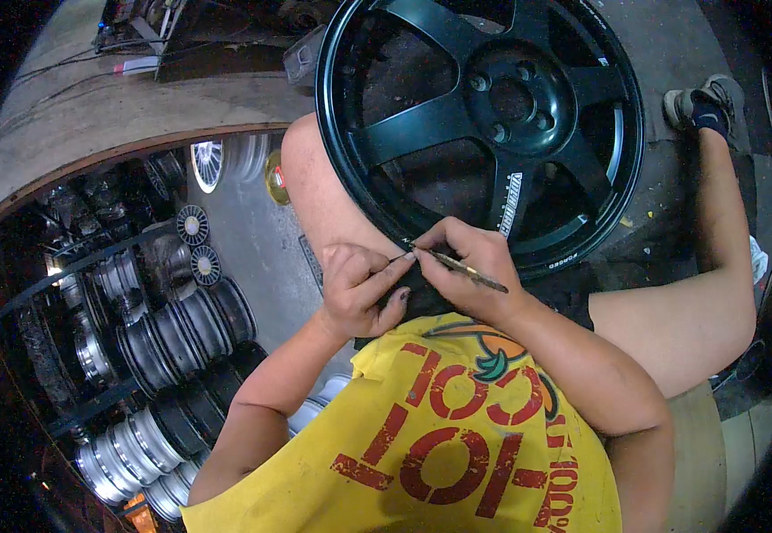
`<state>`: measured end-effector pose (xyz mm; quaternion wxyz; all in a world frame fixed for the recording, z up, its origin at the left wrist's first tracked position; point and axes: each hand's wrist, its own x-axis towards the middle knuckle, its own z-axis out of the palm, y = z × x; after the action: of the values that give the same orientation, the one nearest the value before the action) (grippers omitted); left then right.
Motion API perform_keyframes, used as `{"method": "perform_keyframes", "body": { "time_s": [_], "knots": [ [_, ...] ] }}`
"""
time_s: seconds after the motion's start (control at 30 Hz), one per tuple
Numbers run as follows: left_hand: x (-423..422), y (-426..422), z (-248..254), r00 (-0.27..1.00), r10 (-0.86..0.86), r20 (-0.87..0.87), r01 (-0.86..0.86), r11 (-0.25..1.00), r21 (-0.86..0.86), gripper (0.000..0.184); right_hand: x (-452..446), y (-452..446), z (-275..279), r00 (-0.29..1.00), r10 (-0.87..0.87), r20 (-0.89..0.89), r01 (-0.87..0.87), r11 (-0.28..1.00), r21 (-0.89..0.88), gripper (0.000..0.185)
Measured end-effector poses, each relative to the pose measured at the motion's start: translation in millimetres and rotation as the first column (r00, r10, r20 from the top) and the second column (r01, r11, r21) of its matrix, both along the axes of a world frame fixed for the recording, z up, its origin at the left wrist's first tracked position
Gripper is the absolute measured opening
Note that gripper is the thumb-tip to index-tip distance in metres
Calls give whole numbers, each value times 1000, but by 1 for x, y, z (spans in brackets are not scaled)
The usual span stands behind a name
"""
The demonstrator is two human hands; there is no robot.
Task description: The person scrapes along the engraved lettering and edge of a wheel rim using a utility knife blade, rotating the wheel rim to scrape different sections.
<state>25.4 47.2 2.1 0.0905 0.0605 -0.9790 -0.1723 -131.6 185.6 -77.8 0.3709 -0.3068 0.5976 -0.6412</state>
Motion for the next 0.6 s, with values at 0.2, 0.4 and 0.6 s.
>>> {"method": "perform_keyframes", "body": {
  "time_s": [0.2, 0.4, 0.6],
  "knots": [
    [0, 0, 1, 1000, 7, 21, -7, 1000, -3, 45, -1, 1, 0, 1000, 10, -6, -10, 1000, 4, 14],
    [1, -1, 0, 1000, 8, 29, -7, 1000, -12, 46, -1, 1, 0, 1000, -15, 15, 14, 1000, 20, 14],
    [1, -2, 1, 1000, -6, 28, 7, 1000, -10, 46, -3, 2, 3, 999, -26, 43, 25, 999, 39, 14]
  ]
}}
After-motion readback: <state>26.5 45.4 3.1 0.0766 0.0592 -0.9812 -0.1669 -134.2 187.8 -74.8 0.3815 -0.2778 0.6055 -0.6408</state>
